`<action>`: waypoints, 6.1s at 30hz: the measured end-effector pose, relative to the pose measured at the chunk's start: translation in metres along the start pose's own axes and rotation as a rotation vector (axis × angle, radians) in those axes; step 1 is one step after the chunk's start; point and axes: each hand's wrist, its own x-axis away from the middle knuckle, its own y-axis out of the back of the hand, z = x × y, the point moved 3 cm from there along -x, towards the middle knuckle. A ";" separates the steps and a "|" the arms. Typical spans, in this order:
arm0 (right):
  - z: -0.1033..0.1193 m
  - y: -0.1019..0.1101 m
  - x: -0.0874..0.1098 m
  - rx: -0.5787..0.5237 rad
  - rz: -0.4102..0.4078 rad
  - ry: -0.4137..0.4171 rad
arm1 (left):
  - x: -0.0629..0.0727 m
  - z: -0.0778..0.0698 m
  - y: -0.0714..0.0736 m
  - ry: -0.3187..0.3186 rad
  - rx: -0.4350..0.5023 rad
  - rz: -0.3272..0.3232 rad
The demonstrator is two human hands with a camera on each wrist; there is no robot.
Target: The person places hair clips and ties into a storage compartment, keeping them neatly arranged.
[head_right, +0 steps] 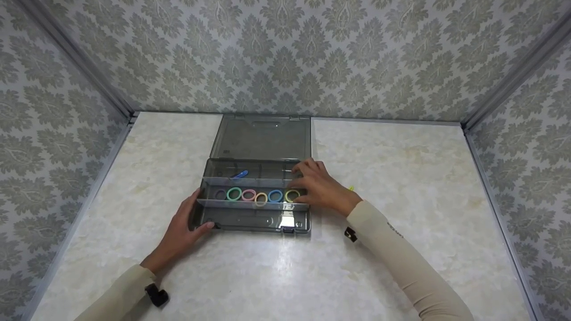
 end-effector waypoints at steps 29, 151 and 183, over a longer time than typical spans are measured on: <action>-0.059 0.011 0.080 -0.343 -0.380 -0.160 | -0.001 0.001 -0.001 0.000 0.000 -0.004; -0.028 0.013 0.001 -0.239 -0.468 -0.159 | -0.001 0.001 0.000 -0.041 -0.018 -0.017; -0.030 0.004 -0.006 -0.280 -0.377 -0.185 | -0.002 0.000 -0.001 -0.015 0.004 -0.007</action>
